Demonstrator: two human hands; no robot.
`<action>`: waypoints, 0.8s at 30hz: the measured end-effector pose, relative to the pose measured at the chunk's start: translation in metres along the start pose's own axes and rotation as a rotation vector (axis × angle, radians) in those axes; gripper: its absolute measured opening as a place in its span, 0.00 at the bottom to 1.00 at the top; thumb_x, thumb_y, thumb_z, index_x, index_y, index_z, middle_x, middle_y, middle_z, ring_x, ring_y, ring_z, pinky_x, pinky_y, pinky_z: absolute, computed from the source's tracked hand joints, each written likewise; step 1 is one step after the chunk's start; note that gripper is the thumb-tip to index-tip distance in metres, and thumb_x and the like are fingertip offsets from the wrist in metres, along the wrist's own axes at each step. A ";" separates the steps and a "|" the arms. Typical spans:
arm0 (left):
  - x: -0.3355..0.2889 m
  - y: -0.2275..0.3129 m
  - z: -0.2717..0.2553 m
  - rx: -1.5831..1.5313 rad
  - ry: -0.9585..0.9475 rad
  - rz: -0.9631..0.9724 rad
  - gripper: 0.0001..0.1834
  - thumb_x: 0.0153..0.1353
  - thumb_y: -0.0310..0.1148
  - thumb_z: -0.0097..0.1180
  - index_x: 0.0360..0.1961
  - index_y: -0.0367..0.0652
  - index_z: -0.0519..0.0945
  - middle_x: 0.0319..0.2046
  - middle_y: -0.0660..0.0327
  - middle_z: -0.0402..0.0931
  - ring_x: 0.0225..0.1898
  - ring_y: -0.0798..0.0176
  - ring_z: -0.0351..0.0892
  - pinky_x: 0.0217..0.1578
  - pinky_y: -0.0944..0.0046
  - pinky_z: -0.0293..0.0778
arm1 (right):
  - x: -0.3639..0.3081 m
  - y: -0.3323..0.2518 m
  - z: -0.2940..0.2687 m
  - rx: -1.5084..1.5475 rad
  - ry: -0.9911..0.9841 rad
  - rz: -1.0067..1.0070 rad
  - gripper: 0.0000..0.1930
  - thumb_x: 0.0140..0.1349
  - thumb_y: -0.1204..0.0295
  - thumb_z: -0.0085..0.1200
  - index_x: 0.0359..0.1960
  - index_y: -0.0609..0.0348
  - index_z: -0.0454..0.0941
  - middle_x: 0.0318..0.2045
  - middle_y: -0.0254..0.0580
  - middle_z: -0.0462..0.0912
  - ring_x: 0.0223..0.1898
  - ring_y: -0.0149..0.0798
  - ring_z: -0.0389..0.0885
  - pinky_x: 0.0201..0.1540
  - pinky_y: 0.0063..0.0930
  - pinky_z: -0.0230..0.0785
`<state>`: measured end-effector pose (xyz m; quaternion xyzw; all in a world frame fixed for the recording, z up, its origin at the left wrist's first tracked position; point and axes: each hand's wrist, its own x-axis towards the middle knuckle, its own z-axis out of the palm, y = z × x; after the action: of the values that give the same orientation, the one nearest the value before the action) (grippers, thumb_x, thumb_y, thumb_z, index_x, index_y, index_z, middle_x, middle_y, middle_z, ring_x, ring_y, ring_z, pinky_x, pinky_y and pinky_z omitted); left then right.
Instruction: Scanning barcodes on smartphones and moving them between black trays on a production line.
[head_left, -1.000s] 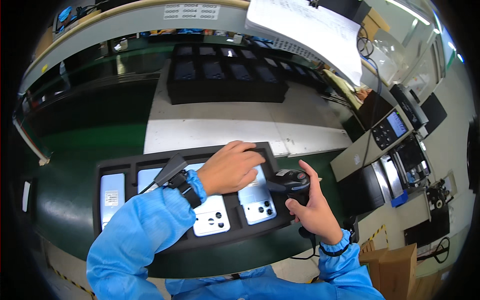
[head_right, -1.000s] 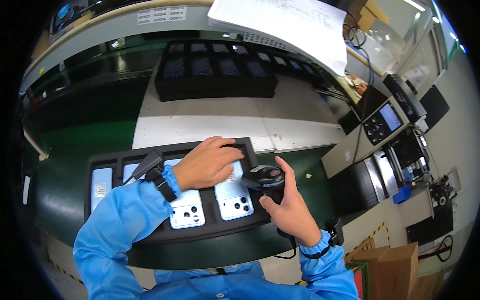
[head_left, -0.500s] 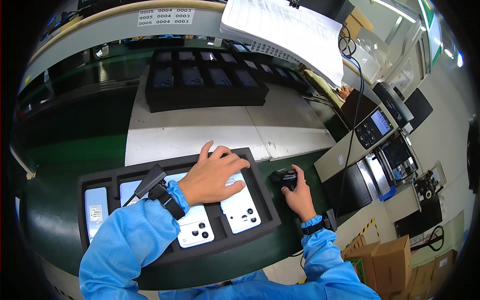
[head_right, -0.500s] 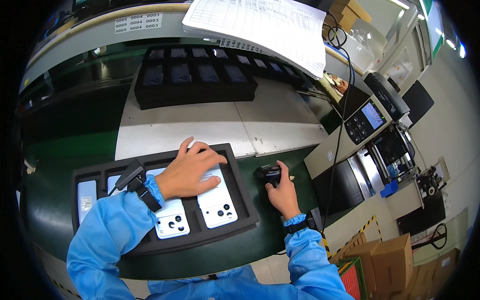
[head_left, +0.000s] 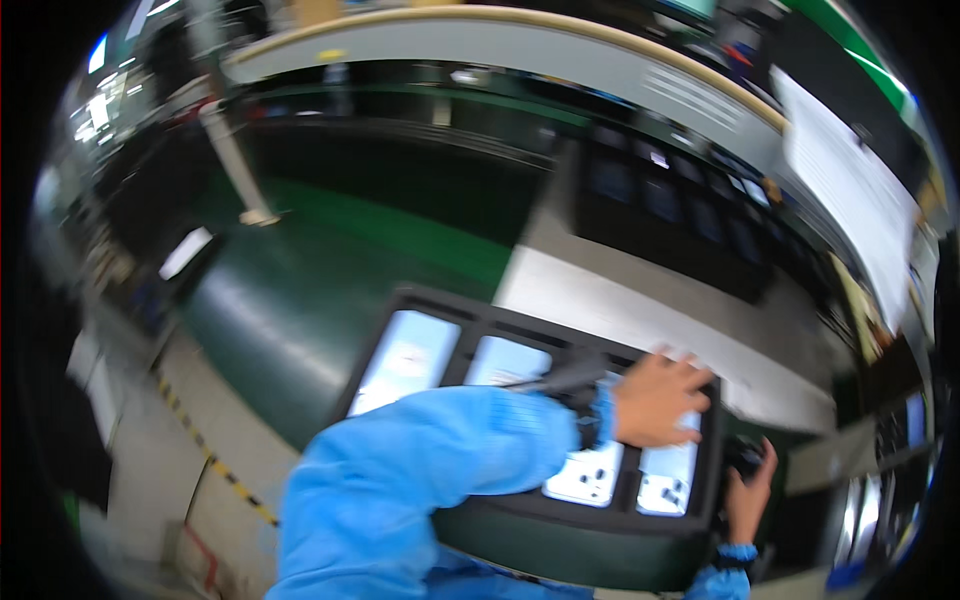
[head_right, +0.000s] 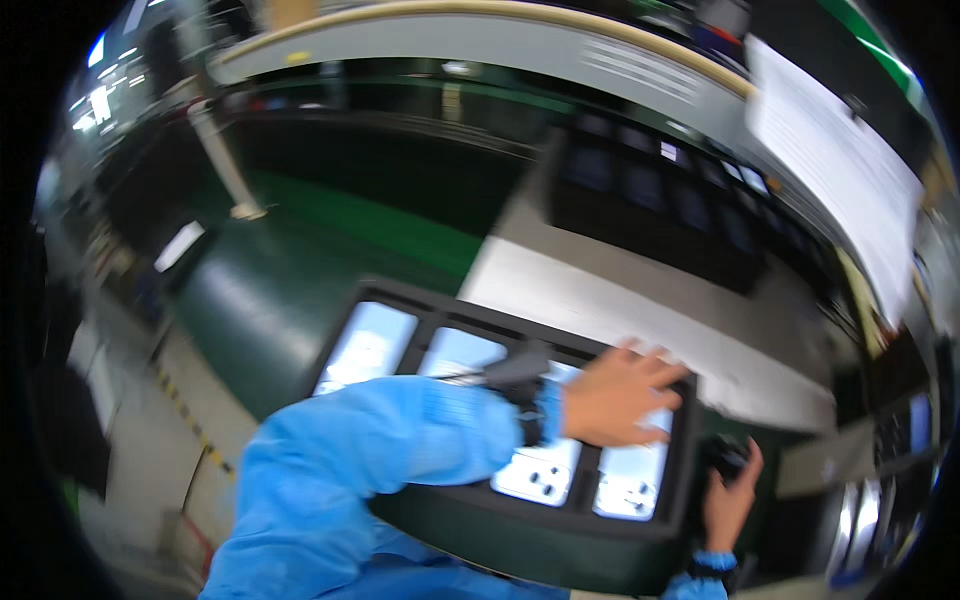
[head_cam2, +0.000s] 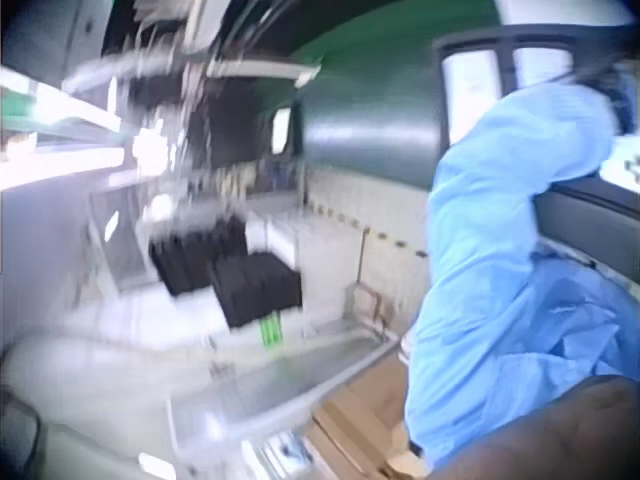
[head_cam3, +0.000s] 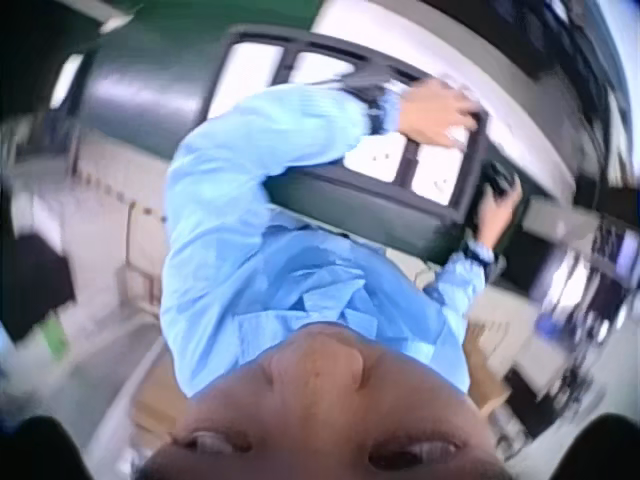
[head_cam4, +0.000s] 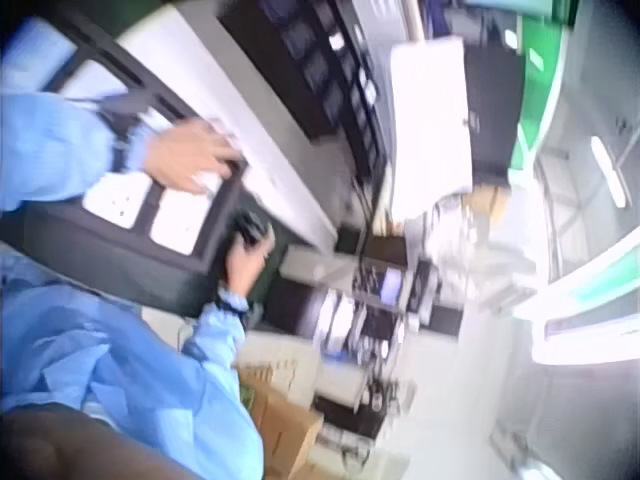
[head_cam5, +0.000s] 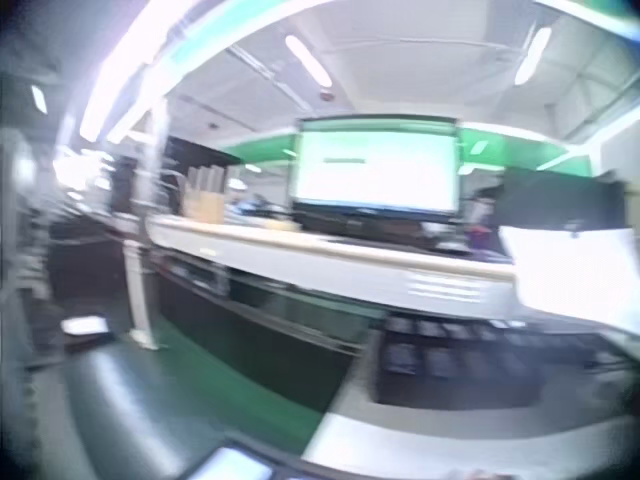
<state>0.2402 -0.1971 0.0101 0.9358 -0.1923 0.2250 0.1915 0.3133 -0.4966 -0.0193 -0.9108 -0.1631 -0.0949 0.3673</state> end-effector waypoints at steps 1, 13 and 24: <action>0.000 -0.002 0.008 -0.014 0.039 0.008 0.24 0.60 0.55 0.60 0.46 0.45 0.83 0.63 0.47 0.69 0.66 0.43 0.66 0.63 0.35 0.62 | 0.000 0.007 0.001 0.039 -0.007 0.008 0.38 0.57 0.85 0.55 0.71 0.49 0.62 0.56 0.57 0.79 0.56 0.50 0.80 0.61 0.39 0.70; 0.013 0.003 -0.006 -0.487 0.133 -0.126 0.26 0.56 0.50 0.61 0.44 0.38 0.75 0.48 0.46 0.75 0.54 0.45 0.71 0.59 0.44 0.60 | 0.009 0.065 0.002 0.235 -0.026 0.021 0.37 0.57 0.86 0.53 0.72 0.54 0.62 0.58 0.55 0.75 0.59 0.45 0.75 0.66 0.38 0.65; 0.007 -0.026 -0.038 -0.974 -0.205 -0.285 0.11 0.66 0.23 0.54 0.49 0.41 0.72 0.47 0.57 0.82 0.52 0.64 0.79 0.57 0.60 0.72 | -0.001 -0.010 0.006 -0.068 -0.006 0.088 0.36 0.58 0.71 0.61 0.69 0.43 0.63 0.49 0.55 0.84 0.43 0.57 0.85 0.47 0.43 0.77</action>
<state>0.2440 -0.1600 0.0382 0.7723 -0.1632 -0.0119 0.6138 0.3090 -0.4860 -0.0182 -0.9293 -0.1208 -0.0816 0.3393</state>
